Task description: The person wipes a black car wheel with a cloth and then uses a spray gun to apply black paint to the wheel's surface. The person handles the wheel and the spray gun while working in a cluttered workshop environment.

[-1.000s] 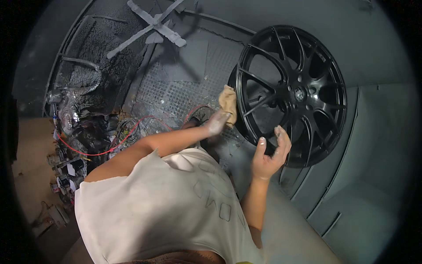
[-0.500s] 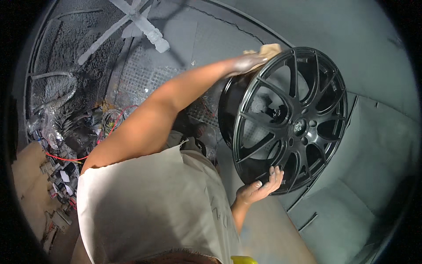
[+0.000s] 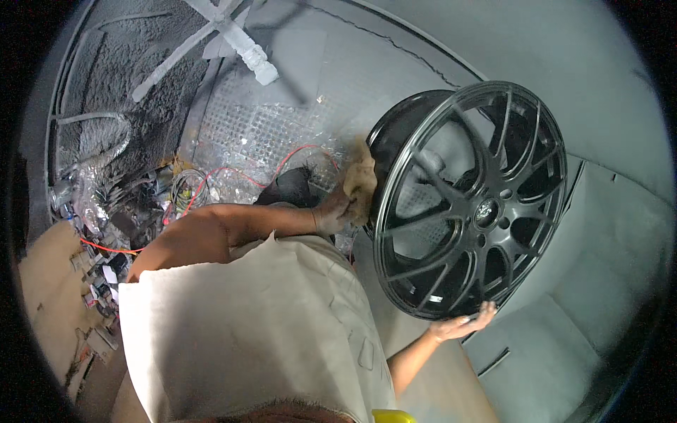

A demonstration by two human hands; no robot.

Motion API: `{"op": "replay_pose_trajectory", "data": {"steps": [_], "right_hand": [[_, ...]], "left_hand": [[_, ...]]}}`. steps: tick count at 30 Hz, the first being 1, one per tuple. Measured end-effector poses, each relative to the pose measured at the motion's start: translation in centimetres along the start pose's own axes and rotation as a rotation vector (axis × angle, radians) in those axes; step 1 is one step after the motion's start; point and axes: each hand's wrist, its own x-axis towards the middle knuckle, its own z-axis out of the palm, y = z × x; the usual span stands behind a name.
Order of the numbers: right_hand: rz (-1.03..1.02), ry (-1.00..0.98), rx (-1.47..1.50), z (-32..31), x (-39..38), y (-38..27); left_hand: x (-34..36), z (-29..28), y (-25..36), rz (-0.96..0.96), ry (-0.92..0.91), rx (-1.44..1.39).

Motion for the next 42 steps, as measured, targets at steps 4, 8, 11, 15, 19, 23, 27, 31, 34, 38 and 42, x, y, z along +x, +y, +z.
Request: {"op": "replay_pose_trajectory", "data": {"steps": [4,8,11,15,19,23,27,31,34,38,42], "right_hand": [[0.046,0.073,-0.334,-1.3,1.3,10.0],[0.434,0.292,-0.197,-0.7,1.5,14.3],[0.532,0.303,-0.146,0.2,0.3,13.7],[0.768,0.293,-0.095,-0.5,-4.7,13.2],[0.920,0.245,0.003,-1.1,-11.8,13.9],[1.095,0.032,-0.047,0.4,-19.6,15.1],[0.937,-0.286,0.097,2.2,-27.5,14.8],[0.959,-0.547,-0.012,2.2,-26.2,9.7],[0.957,-0.526,0.080,2.6,-26.7,9.8],[1.042,-0.633,0.054,3.7,-28.9,9.1],[1.037,-0.631,0.154,4.5,-31.4,10.0]], "left_hand": [[-1.2,-0.1,1.5,-0.129,0.000,-0.337],[5.6,-3.9,10.2,0.254,-0.162,-0.207],[13.7,-4.4,11.6,0.122,-0.451,0.002],[16.6,-2.1,12.4,0.037,-0.511,-0.126],[6.5,-3.8,7.5,0.281,-0.164,0.045],[-9.1,0.1,-2.1,0.034,-0.199,0.447],[-16.9,2.0,-1.9,0.161,-0.036,-0.238],[-3.6,-1.0,1.8,0.062,-0.169,-0.179],[10.7,-3.0,5.8,0.269,-0.265,0.025],[13.1,-4.8,17.0,-0.265,-0.633,-0.183],[12.9,-2.0,8.7,0.356,-0.317,-0.139]]}}
